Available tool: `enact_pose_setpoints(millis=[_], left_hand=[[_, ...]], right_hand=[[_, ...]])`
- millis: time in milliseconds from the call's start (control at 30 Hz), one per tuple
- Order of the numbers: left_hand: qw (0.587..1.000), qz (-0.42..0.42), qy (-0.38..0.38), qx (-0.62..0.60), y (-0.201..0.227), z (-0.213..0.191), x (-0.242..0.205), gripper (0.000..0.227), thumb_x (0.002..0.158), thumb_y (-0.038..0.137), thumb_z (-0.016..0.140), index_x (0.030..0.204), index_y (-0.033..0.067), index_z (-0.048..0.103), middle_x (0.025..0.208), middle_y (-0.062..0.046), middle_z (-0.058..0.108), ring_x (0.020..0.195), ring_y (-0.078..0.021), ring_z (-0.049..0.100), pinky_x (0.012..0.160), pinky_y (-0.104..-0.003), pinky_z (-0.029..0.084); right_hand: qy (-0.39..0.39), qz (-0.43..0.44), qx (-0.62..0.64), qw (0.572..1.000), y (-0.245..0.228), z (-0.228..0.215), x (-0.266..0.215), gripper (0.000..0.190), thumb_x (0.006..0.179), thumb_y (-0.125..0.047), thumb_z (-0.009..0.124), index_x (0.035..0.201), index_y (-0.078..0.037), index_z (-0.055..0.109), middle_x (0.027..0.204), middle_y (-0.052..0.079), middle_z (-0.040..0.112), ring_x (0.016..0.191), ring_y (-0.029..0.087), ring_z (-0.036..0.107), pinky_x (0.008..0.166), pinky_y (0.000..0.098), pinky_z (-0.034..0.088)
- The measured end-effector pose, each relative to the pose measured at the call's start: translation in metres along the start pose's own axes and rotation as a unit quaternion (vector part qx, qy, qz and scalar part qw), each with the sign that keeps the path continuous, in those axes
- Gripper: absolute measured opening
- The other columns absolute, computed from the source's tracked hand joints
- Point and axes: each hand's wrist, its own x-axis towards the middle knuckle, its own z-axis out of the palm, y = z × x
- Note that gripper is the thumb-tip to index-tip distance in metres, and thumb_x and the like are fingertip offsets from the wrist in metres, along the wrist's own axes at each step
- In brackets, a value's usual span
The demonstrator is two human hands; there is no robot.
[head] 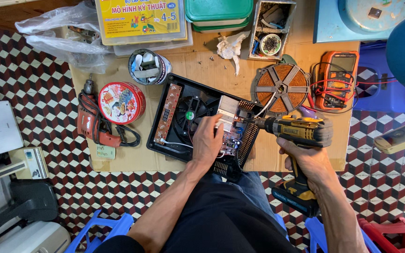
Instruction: The person disassembles a small black electronic device, likely a fan, using a cordless drill. They remove the fan blade, unscrew and remove a circuit board with a heatsink, and detach a display panel from the housing.
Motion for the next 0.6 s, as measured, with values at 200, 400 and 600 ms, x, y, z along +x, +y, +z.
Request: enact_pose_setpoints(millis=[200, 400, 600], left_hand=[[0.990, 0.024, -0.141, -0.001, 0.006, 0.031, 0.028, 0.026, 0.095, 0.012, 0.067, 0.121, 0.0056, 0.063, 0.109, -0.015, 0.069, 0.094, -0.0360, 0.070, 0.079, -0.044, 0.057], [0.981, 0.046, -0.188, 0.013, -0.005, 0.053, 0.037, 0.029, 0.091, 0.012, 0.069, 0.118, 0.0063, 0.064, 0.110, -0.014, 0.072, 0.092, -0.0367, 0.071, 0.076, -0.045, 0.057], [0.981, 0.088, -0.171, 0.007, -0.013, 0.066, 0.042, 0.019, 0.092, 0.020, 0.070, 0.109, 0.0105, 0.072, 0.098, -0.011, 0.074, 0.086, -0.0339, 0.072, 0.073, -0.044, 0.058]], right_hand=[[0.020, 0.000, 0.007, 1.000, 0.004, 0.000, -0.007, 0.031, 0.081, -0.019, 0.081, 0.103, 0.000, 0.069, 0.076, 0.010, 0.067, 0.046, 0.013, 0.055, 0.039, 0.0253, 0.043], [0.006, -0.010, 0.050, 0.999, 0.006, -0.003, -0.021, 0.028, 0.084, -0.017, 0.080, 0.104, 0.000, 0.069, 0.076, 0.009, 0.068, 0.047, 0.012, 0.056, 0.040, 0.0243, 0.044], [0.017, -0.004, 0.102, 0.995, 0.007, -0.011, -0.036, 0.028, 0.084, -0.015, 0.077, 0.108, -0.002, 0.070, 0.084, 0.011, 0.074, 0.048, 0.011, 0.057, 0.039, 0.0239, 0.047]])
